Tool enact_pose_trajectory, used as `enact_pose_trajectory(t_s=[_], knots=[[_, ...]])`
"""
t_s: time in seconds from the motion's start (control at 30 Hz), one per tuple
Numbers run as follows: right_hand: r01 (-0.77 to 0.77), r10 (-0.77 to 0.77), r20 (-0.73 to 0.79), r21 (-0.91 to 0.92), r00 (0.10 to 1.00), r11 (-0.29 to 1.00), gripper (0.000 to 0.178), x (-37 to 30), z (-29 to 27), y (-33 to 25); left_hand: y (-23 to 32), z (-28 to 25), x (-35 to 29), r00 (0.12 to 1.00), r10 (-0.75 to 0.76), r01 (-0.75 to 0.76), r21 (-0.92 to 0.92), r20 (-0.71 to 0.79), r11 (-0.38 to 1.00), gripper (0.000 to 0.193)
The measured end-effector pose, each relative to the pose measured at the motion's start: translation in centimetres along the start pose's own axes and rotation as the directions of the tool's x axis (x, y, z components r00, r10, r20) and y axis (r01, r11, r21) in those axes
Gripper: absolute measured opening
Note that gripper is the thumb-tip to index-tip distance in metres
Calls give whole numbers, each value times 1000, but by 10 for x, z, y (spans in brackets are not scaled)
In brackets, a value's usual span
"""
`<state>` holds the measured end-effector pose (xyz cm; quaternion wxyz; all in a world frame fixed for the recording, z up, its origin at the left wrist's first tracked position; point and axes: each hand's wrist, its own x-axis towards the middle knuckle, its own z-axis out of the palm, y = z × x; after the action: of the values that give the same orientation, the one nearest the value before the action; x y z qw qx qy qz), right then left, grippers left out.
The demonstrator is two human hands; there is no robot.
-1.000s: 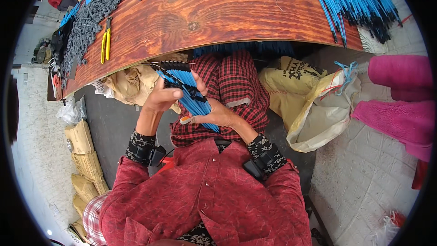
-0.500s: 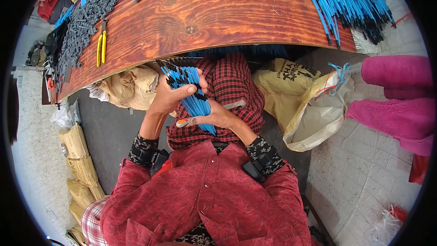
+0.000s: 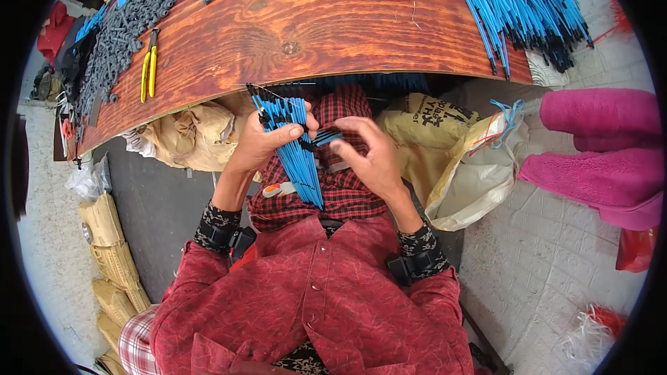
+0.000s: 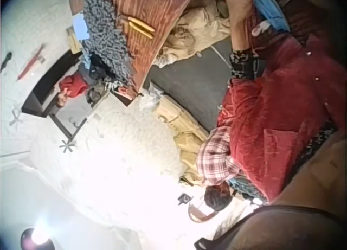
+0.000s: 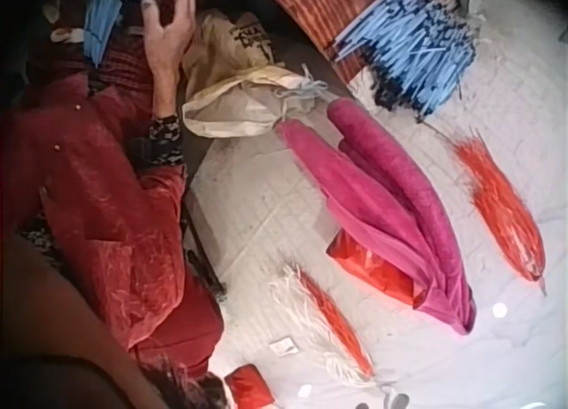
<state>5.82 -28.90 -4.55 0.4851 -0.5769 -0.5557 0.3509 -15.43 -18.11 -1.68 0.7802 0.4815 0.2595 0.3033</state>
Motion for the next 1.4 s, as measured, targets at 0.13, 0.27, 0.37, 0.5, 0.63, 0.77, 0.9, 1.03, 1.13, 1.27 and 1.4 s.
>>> enact_pose_trajectory(t_s=[0.13,0.27,0.37,0.5,0.63,0.77,0.9,1.03,1.13,1.27,1.4], knots=[[111,-97,-149,83,984,990,26,21,2,-35,-1,3,-2,1000,1,-1,20,-14,1000,49],[290,-294,-168,-48,941,956,24,38,16,-53,-5,1,-4,999,15,-12,70,-47,997,36],[363,-378,-171,-117,910,925,21,43,25,-61,-9,-2,-9,996,23,-14,108,-87,994,31],[378,-380,-221,-51,898,924,16,47,34,-57,-10,-4,-8,995,11,0,116,-100,993,30],[424,-424,-258,-58,868,904,13,52,26,-63,-1,3,-9,998,9,-3,109,-58,994,31],[230,-183,-256,170,949,958,9,51,23,-71,3,9,-7,1000,-9,9,76,-7,997,34],[202,-155,-245,181,957,962,6,51,22,-73,2,11,-7,998,-58,59,39,-34,997,33],[252,-199,-275,170,941,953,5,54,24,-71,2,10,-5,998,-60,60,1,-15,998,31],[290,-232,-310,155,922,945,5,56,25,-69,3,13,-6,997,-69,69,-10,-22,998,31],[256,-193,-305,183,933,949,5,53,24,-73,9,17,-9,995,-94,94,5,-16,996,30],[155,-78,-301,240,950,958,6,49,24,-73,10,21,-9,989,-142,141,-13,-47,990,35]])
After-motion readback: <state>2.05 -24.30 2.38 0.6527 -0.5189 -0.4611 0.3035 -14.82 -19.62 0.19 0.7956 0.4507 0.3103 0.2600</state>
